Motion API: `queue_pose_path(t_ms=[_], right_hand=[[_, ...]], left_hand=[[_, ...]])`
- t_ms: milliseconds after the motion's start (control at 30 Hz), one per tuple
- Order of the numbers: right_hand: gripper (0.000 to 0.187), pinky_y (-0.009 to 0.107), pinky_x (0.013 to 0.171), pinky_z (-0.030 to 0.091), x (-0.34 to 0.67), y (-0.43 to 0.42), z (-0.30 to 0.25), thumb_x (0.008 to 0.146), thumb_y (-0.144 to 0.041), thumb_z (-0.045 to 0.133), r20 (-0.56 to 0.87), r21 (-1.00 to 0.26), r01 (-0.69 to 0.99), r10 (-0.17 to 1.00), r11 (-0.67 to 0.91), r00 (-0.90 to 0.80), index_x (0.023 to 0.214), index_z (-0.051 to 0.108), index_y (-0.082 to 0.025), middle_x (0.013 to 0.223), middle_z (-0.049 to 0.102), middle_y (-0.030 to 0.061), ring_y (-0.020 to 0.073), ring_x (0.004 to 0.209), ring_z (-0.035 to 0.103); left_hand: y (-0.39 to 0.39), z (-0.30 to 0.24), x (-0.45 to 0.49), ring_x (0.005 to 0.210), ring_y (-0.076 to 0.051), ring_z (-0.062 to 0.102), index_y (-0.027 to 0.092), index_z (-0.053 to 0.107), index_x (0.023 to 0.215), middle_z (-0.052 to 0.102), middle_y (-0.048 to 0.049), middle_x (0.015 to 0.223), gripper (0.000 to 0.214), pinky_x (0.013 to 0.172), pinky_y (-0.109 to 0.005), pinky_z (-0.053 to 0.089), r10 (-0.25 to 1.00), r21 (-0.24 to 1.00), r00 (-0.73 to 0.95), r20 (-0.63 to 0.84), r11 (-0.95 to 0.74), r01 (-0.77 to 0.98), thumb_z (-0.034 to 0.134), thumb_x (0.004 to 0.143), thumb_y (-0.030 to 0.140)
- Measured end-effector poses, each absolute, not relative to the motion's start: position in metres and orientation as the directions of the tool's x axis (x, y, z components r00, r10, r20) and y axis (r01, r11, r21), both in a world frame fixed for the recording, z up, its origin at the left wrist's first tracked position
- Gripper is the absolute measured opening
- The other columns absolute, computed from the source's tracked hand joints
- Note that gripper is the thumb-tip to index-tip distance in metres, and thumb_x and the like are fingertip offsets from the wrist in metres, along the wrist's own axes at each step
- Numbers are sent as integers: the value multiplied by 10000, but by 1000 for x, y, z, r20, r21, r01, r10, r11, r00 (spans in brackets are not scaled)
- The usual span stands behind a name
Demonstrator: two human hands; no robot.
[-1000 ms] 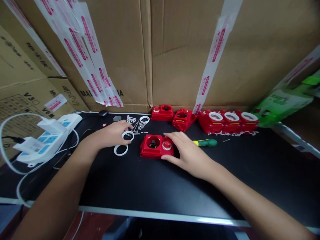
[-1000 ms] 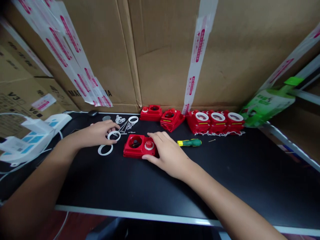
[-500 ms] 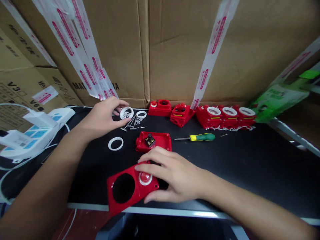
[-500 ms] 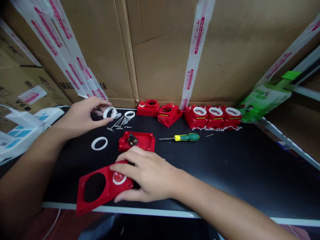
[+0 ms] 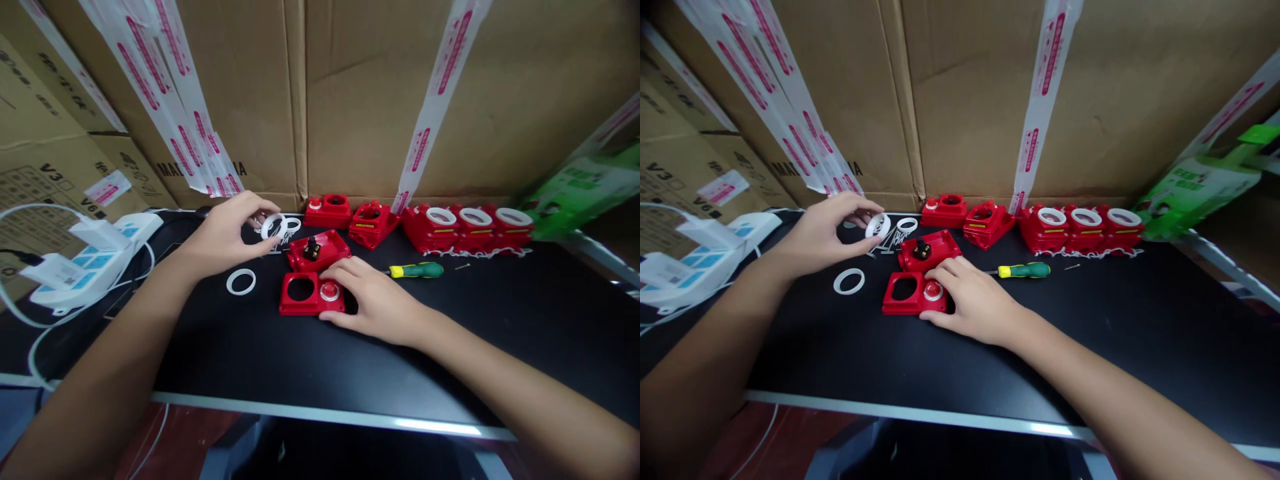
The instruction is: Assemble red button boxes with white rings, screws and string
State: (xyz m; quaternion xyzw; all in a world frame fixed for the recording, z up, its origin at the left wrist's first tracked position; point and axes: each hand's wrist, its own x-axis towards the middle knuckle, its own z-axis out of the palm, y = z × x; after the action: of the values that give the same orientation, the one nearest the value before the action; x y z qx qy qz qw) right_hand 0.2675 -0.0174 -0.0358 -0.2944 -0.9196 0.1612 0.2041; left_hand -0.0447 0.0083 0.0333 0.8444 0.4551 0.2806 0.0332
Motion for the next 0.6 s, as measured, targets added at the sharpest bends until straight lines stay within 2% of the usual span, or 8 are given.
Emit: queue_pose_path(t_ms=[100, 167, 200, 267, 333, 400, 467, 600], right_hand=[[552, 522, 1083, 552, 278, -12, -26, 920, -475, 824, 239, -398, 497, 610, 771, -756, 1351, 670, -166, 1329, 705, 163, 348, 1255, 633], [558, 483, 1096, 536, 287, -6, -16, 915, -541, 819, 214, -450, 457, 590, 767, -778, 1329, 690, -190, 1336, 724, 140, 328, 1259, 649], [477, 453, 1051, 546, 293, -1, -11, 953, -553, 773, 221, -478, 461, 610, 748, -761, 1269, 718, -201, 1278, 751, 119, 302, 1187, 685], [323, 410, 933, 545, 304, 7, -1, 1066, -498, 616, 304, -492, 523, 701, 696, -646, 1114, 753, -210, 1116, 786, 91, 263, 1020, 721], [327, 391, 828, 507, 313, 14, 7, 1101, -446, 534, 435, -452, 632, 774, 630, -460, 993, 740, -216, 981, 783, 82, 254, 897, 710], [331, 386, 783, 473, 318, 17, 10, 1101, -385, 505, 512, -408, 698, 780, 589, -360, 906, 716, -220, 912, 770, 80, 253, 838, 694], [325, 379, 749, 454, 318, 18, 8, 1088, -336, 502, 535, -365, 714, 762, 597, -364, 853, 691, -216, 856, 746, 79, 244, 788, 671], [285, 357, 725, 452, 306, 11, -1, 1065, -274, 514, 499, -333, 671, 727, 663, -471, 844, 675, -193, 837, 725, 76, 224, 776, 646]], left_hand=[[0, 37, -36, 958, -211, 700, 224, 718, 1226, 732, -63, 1144, 420, 877, -348, 583, 763, 347, 523, 380, -642, 684, 807, 872, 431], [-6, 35, -28, 960, -206, 701, 232, 729, 1219, 744, -58, 1149, 423, 867, -330, 581, 733, 376, 586, 344, -680, 630, 828, 862, 437], [-8, 33, -23, 964, -204, 702, 231, 731, 1218, 749, -61, 1153, 421, 867, -324, 580, 712, 383, 615, 339, -701, 601, 833, 864, 437], [-12, 28, -15, 988, -205, 705, 226, 734, 1219, 755, -70, 1167, 391, 886, -323, 575, 658, 381, 671, 343, -750, 541, 820, 891, 421], [-15, 22, -8, 1052, -217, 708, 228, 740, 1226, 757, -78, 1194, 346, 946, -335, 565, 601, 369, 727, 331, -792, 487, 790, 930, 401], [-16, 16, -4, 1136, -233, 696, 238, 742, 1239, 753, -81, 1228, 315, 1027, -358, 544, 568, 357, 770, 289, -811, 464, 756, 963, 391], [-16, 13, -2, 1183, -248, 681, 244, 735, 1256, 745, -83, 1252, 324, 1070, -383, 528, 575, 340, 784, 234, -804, 489, 744, 970, 396], [-15, 14, -5, 1174, -267, 677, 250, 710, 1302, 740, -91, 1259, 392, 1040, -406, 542, 618, 309, 770, 160, -772, 555, 746, 954, 428]])
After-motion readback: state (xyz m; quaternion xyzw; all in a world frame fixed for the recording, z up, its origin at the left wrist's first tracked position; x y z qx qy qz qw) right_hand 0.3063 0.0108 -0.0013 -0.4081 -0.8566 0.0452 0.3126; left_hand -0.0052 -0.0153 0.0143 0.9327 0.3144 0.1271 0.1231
